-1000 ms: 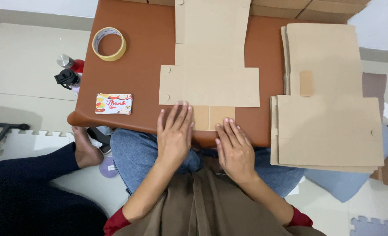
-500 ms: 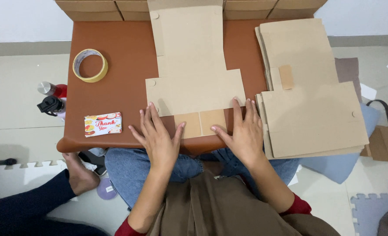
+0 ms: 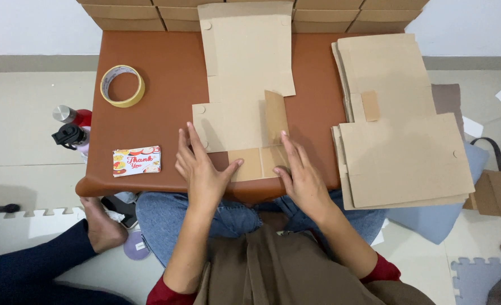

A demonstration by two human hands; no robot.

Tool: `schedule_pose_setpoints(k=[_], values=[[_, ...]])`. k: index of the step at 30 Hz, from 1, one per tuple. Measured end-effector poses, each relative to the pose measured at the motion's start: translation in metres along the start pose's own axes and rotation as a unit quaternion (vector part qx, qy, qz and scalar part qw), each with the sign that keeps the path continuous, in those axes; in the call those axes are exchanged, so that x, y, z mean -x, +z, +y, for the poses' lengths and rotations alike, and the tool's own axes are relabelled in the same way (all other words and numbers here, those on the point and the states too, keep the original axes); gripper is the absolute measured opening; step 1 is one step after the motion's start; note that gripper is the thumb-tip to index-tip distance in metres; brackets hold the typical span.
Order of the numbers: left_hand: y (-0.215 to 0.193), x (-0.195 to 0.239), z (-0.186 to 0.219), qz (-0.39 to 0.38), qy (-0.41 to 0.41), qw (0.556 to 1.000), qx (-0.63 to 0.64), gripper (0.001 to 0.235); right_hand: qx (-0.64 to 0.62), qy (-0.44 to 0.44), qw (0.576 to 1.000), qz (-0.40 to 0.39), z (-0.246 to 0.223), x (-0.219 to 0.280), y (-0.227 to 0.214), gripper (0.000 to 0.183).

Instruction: The person assembles a small cardboard box by folding a flat sheet along pre-scored lines and securing the flaps with adhesive tape. They then place a small thank you card inside the box and close the lid.

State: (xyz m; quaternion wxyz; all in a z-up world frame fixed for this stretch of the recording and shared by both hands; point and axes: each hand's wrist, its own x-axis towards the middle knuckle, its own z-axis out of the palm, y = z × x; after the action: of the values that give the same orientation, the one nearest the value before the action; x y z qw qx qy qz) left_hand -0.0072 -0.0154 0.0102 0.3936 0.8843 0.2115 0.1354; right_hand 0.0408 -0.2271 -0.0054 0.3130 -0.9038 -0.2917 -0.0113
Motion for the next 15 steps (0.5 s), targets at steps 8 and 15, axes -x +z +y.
schedule_pose_setpoints(k=[8,15], values=[[-0.013,-0.036,0.0,-0.081,-0.009,0.992,-0.093,0.143,0.099,-0.016,0.993,-0.065,0.006,-0.01,0.003,0.052],[-0.012,-0.071,-0.001,-0.189,0.026,0.962,-0.194,0.167,0.175,0.02,0.979,-0.099,0.002,-0.036,0.013,0.075]])
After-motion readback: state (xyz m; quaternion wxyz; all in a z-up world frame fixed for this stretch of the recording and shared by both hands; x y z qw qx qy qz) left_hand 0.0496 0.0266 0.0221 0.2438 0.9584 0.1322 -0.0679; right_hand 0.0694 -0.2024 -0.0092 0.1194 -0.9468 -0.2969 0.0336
